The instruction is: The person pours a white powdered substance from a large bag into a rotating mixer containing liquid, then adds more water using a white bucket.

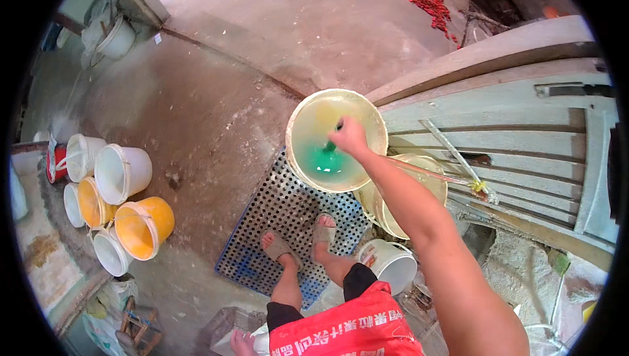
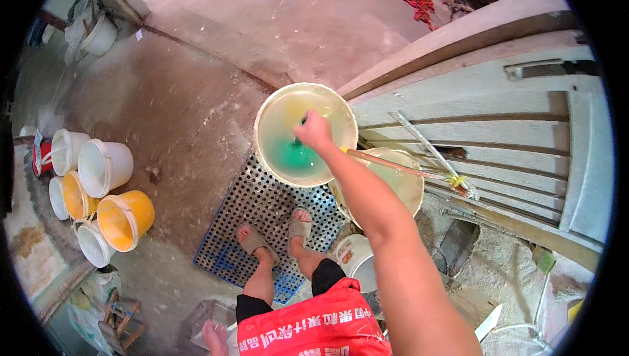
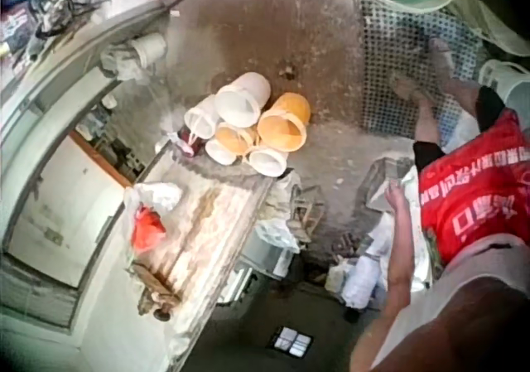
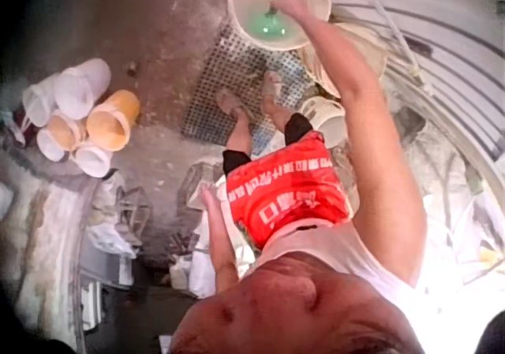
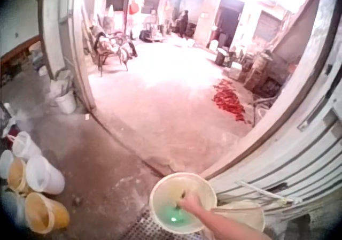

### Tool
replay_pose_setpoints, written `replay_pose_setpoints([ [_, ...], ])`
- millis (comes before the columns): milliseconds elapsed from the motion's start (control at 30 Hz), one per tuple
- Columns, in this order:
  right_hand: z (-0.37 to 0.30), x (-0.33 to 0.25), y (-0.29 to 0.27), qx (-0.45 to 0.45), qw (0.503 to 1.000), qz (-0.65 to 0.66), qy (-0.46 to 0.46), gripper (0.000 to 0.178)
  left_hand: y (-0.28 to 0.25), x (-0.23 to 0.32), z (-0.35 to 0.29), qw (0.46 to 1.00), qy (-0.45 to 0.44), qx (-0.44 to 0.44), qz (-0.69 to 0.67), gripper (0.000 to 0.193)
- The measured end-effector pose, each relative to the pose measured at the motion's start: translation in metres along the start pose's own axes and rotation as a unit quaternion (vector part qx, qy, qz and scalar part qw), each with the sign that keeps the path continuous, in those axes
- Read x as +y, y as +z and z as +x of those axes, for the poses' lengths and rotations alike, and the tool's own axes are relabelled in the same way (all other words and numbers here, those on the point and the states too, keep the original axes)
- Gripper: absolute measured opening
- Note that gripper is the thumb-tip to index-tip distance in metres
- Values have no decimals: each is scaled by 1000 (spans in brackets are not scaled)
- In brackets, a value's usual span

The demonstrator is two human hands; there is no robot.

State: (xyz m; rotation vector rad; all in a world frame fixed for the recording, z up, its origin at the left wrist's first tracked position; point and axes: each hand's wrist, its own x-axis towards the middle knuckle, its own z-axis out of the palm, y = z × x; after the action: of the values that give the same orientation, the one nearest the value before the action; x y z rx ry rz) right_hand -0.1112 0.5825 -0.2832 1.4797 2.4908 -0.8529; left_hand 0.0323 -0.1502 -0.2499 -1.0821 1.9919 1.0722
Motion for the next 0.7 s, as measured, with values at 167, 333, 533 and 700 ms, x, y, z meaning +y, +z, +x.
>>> replay_pose_setpoints([
  [167, -62, 46, -37, -235, 971, -17, 40, 20, 40, 108, -66, 998, -20, -31, -53, 36],
  [333, -58, 66, -12, -447, 831, 194, 269, 21, 60, 148, -97, 999, 1, -23, -45, 33],
  [533, -75, 39, -13, -371, 811, 312, 329, 23, 53, 140, -93, 998, -18, -29, -59, 33],
  [700, -76, 57, 6, -362, 706, 458, 401, 21, 53, 144, -94, 998, -24, -32, -55, 35],
])
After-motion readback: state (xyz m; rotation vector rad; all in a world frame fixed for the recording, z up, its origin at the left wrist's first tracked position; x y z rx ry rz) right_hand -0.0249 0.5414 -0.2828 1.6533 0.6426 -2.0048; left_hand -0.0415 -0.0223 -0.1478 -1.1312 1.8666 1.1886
